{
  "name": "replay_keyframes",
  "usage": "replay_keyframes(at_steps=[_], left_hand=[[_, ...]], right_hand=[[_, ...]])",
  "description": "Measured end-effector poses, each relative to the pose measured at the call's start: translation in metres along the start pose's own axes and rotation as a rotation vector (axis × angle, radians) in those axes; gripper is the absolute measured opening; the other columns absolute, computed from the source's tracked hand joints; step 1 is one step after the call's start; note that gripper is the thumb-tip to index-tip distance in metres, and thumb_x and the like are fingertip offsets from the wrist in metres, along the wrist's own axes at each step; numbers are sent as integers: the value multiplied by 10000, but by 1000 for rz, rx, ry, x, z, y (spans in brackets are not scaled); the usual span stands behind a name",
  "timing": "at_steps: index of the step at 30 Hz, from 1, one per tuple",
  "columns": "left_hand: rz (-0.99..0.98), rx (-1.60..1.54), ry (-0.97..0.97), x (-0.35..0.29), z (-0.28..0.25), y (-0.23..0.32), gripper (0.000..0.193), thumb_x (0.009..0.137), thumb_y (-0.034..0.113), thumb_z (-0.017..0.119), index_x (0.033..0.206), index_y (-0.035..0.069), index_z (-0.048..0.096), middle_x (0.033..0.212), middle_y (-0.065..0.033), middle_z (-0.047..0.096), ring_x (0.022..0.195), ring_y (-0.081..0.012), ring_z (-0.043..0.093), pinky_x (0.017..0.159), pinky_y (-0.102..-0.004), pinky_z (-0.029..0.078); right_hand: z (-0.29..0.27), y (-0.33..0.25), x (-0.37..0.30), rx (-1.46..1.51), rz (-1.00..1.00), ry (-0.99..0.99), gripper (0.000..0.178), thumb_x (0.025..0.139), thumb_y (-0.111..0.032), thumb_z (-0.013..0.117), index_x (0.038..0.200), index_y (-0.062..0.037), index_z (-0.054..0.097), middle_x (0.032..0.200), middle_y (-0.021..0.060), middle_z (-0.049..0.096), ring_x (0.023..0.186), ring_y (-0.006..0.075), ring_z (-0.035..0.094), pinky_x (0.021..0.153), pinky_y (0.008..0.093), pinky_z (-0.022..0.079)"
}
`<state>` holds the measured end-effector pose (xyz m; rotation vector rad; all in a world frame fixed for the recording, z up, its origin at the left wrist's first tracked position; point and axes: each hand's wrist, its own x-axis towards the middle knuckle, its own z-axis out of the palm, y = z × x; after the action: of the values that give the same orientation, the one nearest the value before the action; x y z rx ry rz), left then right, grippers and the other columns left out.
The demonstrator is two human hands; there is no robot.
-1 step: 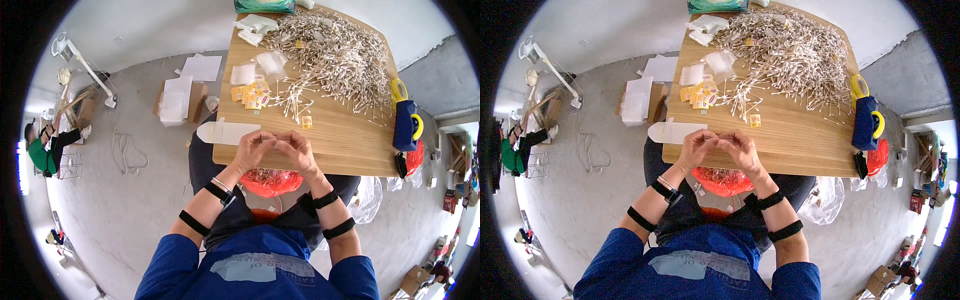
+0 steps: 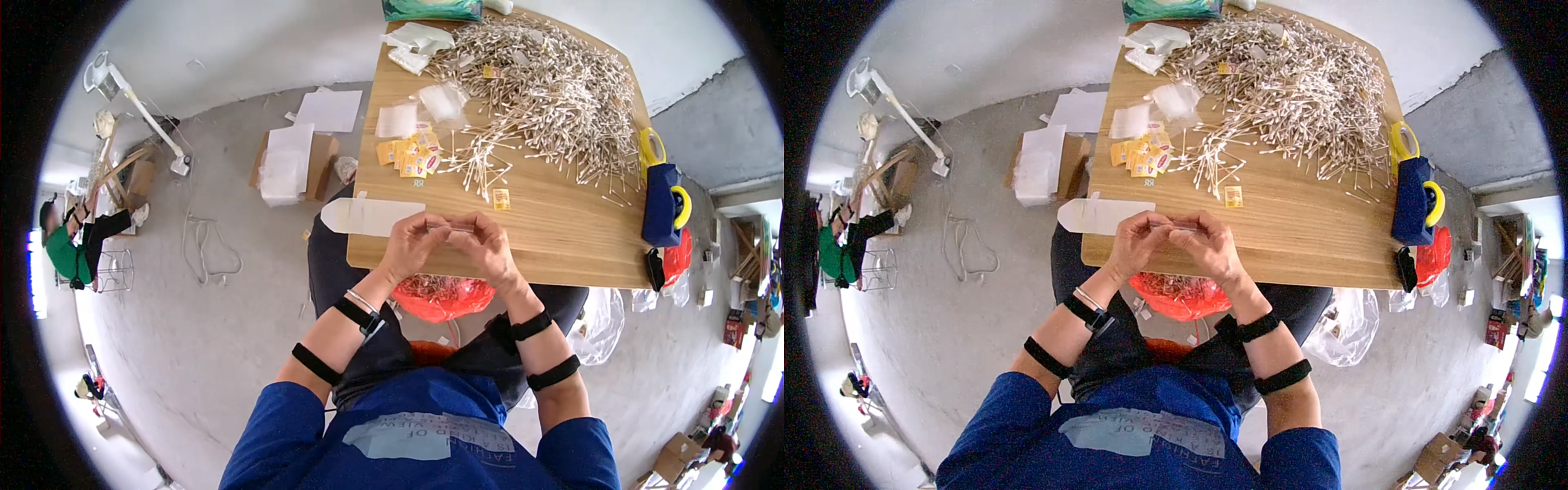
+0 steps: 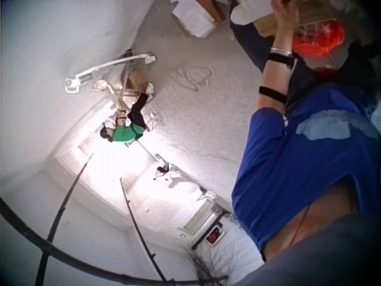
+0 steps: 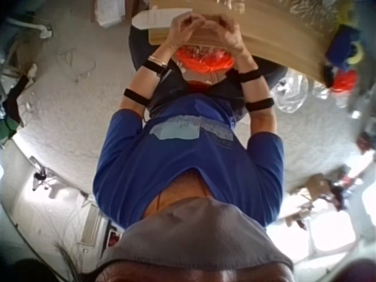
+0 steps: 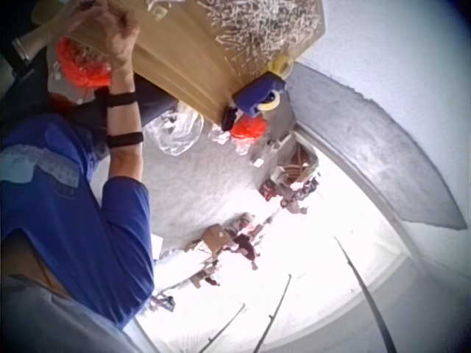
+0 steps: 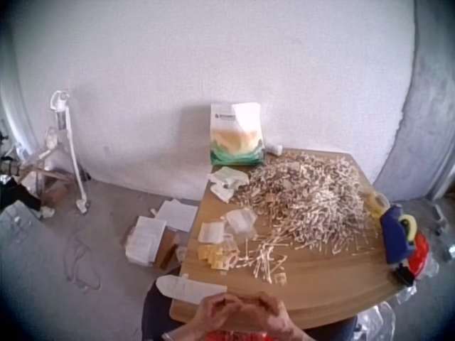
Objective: The person sits at a table and manually packs cotton swabs into small plastic blister packs. They pick up a blister pack, insert a swab, and seal it with a backing card. The process is repeated for multiple units.
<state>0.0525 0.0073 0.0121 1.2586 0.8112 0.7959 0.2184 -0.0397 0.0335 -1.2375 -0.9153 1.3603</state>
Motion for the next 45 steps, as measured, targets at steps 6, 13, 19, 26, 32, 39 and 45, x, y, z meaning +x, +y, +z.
replay_keyframes(at_steps=[6, 13, 19, 26, 32, 39, 45], left_hand=[[46, -7, -7, -1, 2, -4, 160, 934, 153, 617, 964, -3, 635, 847, -2, 641, 777, -61, 554, 698, -219, 462], [92, 28, -45, -4, 0, -7, 188, 912, 140, 640, 1031, -5, 640, 944, -34, 686, 879, -81, 591, 795, -245, 490], [191, 305, -38, -3, -2, 2, 315, 776, -3, 746, 1076, -1, 648, 1044, -76, 689, 934, -112, 630, 835, -262, 535], [201, 292, -21, 0, -6, -14, 303, 783, -49, 715, 1077, -15, 646, 1028, -88, 692, 932, -121, 643, 812, -253, 552], [1, 31, -93, -8, -9, -9, 277, 838, -87, 617, 1100, 0, 635, 1067, -80, 665, 993, -134, 618, 898, -280, 512], [64, -39, -69, -6, -2, 2, 175, 878, -11, 618, 1050, 9, 645, 1009, -40, 666, 894, -94, 594, 839, -257, 487], [-24, 2, -15, -8, -2, 2, 145, 938, 140, 596, 982, 15, 657, 942, -19, 665, 863, -66, 568, 808, -242, 466]], right_hand=[[-6, -5, 0, -59, 42, -67, 124, 841, -50, 700, 909, 13, 618, 942, 101, 701, 901, 110, 618, 839, 272, 497], [-11, 13, 2, -194, -206, -46, 94, 841, -50, 693, 854, -21, 605, 897, 75, 700, 860, 106, 611, 774, 281, 493], [-10, 12, 0, -325, -186, 9, 123, 815, -59, 714, 827, -20, 599, 773, 69, 653, 744, 141, 594, 705, 290, 478], [-11, 11, 2, -511, -354, 26, 133, 795, -107, 734, 828, -45, 620, 801, 96, 619, 786, 254, 593, 710, 342, 468], [-11, 11, 0, -539, -408, 0, 112, 796, -120, 730, 834, -69, 638, 809, 90, 623, 824, 280, 589, 735, 377, 469], [-8, 10, -1, -521, -325, 46, 114, 810, -138, 717, 875, -63, 661, 831, 90, 632, 829, 277, 591, 760, 371, 470], [-9, 7, -1, -500, -287, 5, 128, 813, -94, 705, 924, -38, 672, 837, 81, 626, 839, 230, 589, 763, 338, 473]])
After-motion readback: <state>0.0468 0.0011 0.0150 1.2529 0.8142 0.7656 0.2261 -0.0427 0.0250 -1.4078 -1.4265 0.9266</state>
